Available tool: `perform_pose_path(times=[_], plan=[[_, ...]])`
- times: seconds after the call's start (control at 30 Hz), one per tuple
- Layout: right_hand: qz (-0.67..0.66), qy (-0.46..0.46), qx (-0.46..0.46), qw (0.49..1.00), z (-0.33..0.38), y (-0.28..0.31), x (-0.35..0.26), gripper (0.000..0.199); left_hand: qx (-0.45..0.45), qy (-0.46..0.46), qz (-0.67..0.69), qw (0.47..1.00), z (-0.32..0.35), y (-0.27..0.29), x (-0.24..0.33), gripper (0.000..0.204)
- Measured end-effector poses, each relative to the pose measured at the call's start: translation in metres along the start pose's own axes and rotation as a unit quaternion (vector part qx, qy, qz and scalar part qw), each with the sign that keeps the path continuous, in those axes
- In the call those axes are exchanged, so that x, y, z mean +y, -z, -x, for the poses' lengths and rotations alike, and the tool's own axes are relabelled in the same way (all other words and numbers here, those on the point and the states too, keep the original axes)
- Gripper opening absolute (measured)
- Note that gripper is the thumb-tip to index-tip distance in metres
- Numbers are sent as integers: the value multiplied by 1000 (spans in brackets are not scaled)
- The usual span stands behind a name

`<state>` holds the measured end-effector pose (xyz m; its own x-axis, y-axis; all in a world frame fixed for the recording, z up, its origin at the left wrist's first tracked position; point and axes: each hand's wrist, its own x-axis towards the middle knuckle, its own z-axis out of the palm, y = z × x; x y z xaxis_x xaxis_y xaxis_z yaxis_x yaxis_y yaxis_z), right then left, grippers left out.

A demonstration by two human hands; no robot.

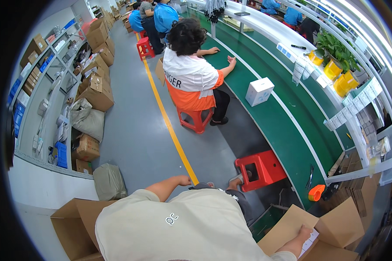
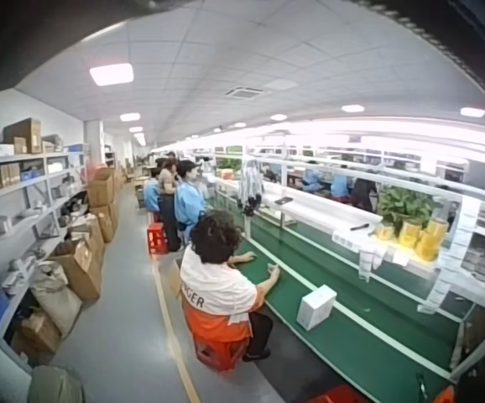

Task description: The person packs white product boxes into a cardboard box, handles cable ties while holding a small box on the assembly line, and picks up a water bottle.

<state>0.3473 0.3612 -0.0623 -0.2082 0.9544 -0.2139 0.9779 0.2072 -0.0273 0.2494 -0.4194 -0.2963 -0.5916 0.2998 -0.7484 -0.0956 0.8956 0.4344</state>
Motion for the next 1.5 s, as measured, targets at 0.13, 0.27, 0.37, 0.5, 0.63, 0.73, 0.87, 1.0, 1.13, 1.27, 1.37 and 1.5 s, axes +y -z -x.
perform_pose_path(times=[0.13,0.27,0.37,0.5,0.63,0.73,0.87,1.0,1.13,1.27,1.37,1.5], plan=[[0,2,5,1000,-1,1,5,74,1,-9,-10,1000,-5,-2,-1,49],[3,4,6,1000,1,1,1,74,-1,-4,-5,1000,-7,-1,2,50],[-4,-11,-9,1000,8,7,-5,78,-3,-5,-6,1000,-10,0,5,50],[8,-5,10,1000,-5,1,6,74,-8,-6,-14,1000,-20,10,12,49],[0,-9,-9,1000,3,5,-9,77,-17,4,-27,999,-26,16,18,49],[-2,-8,-3,1000,-11,-2,0,79,-32,5,-44,999,-28,32,35,48],[0,-13,-10,1000,-29,-15,19,79,-55,8,-68,996,-38,55,53,49],[0,-25,-34,999,-31,-12,9,82,-60,10,-88,994,-71,68,59,50],[-2,-62,-36,997,-16,1,-17,85,-85,10,-125,989,-118,109,91,51],[-5,-77,-49,996,-29,-1,-2,86,-43,-33,-115,992,-167,156,157,46],[-14,-64,-66,996,-39,-13,10,83,83,-94,-30,992,-202,216,228,39],[-44,-25,-74,996,-31,-8,11,78,319,-286,-25,903,-217,346,358,27]])
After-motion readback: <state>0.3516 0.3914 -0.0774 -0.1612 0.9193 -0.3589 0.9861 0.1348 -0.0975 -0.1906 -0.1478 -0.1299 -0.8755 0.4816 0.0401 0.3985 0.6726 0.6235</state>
